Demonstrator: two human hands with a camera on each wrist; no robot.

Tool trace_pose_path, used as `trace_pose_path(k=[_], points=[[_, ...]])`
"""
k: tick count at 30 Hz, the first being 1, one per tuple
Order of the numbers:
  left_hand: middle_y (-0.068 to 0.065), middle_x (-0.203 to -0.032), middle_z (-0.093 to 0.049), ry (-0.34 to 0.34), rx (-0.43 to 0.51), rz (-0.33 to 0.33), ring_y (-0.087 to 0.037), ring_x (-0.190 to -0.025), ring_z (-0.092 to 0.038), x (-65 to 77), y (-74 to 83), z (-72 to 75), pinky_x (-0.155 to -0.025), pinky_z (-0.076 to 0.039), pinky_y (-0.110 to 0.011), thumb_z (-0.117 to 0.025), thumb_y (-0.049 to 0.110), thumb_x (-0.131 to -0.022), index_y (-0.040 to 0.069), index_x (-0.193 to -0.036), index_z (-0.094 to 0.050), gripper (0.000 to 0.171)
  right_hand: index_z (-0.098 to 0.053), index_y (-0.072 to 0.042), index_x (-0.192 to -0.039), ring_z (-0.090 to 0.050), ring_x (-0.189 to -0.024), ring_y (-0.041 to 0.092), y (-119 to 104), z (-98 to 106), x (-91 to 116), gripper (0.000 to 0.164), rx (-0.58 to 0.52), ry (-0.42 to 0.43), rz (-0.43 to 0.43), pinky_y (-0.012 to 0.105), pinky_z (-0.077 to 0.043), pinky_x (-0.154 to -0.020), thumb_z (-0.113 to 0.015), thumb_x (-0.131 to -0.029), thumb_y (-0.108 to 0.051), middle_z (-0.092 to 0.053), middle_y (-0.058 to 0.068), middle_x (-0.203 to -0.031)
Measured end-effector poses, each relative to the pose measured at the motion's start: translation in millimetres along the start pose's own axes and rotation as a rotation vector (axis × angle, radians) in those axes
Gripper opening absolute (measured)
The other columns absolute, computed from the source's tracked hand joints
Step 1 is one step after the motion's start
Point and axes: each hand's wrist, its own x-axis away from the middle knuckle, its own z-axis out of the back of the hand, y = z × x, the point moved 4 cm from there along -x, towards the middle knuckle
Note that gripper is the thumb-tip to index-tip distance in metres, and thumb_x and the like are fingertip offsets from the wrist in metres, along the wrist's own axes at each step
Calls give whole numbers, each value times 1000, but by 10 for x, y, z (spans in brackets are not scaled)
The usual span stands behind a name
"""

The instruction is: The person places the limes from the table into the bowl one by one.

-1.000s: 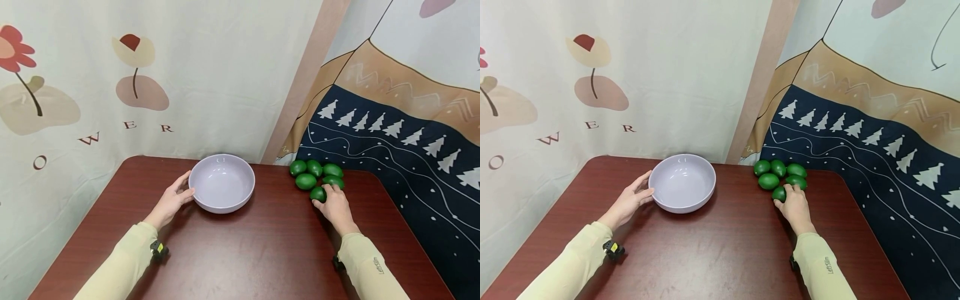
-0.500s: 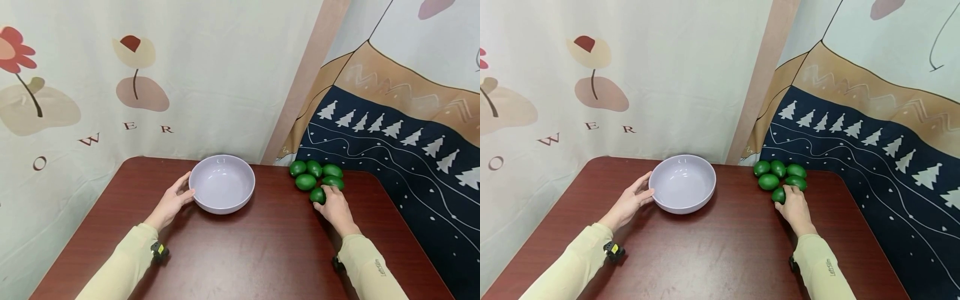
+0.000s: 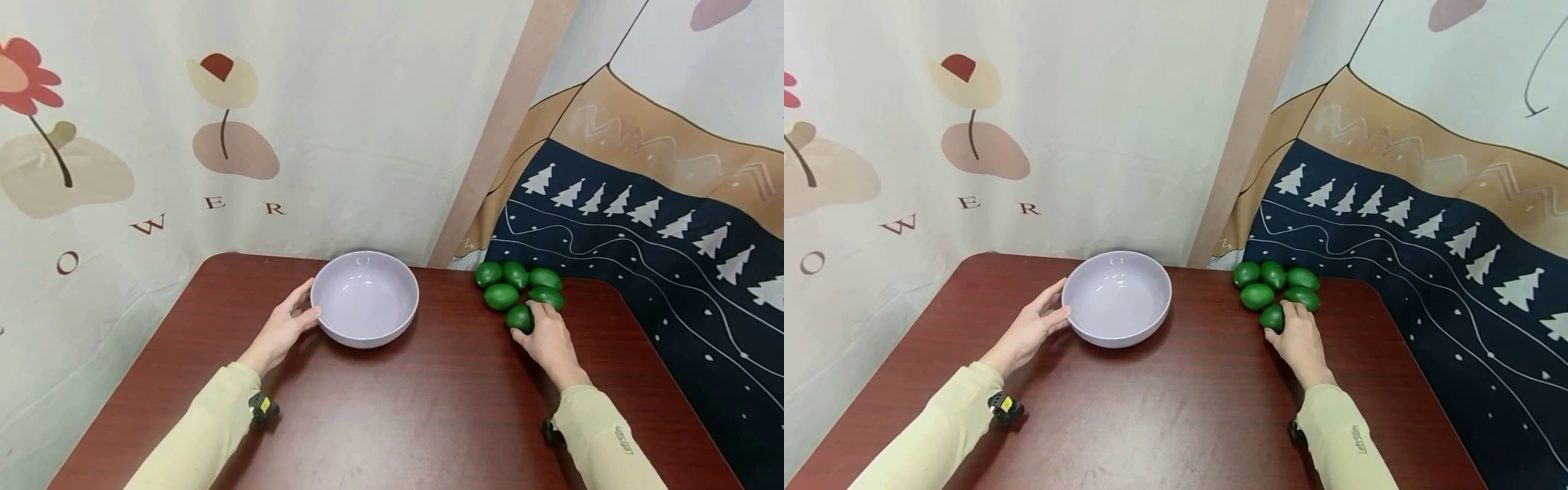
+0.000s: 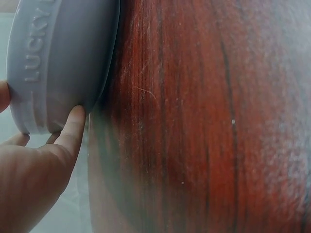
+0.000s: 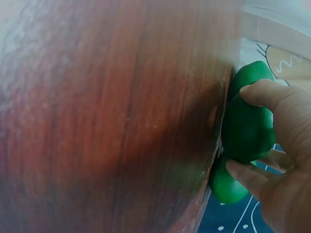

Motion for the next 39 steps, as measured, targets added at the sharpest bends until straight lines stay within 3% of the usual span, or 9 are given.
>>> trace_pose_path(k=[18,32,39], points=[[-25,-167,-23,-17,-11,14,-41,-143,-39,1,0,4,-98,-52,-18,-52,6,-108,13,-167,-16,70,-51,6,-140,-47,-128,50,-215,82,-37,62,-47,-30,1,67,-44,-106,-77,-89,-19,-50,33,-140],[-26,-166,-24,-7,-3,12,-40,-141,-40,-10,-14,9,-94,-52,-15,-52,5,-108,13,-167,-16,70,-54,3,-139,-51,-125,46,-406,115,-81,63,-75,25,77,65,-48,-102,-79,-87,-21,-54,29,-137],[-26,-166,-22,-1,8,8,-40,-142,-38,-9,-6,-4,-96,-51,-15,-51,3,-107,10,-167,-15,70,-54,4,-139,-51,-124,46,-493,141,-103,63,-95,11,96,64,-48,-103,-80,-87,-20,-54,29,-136]])
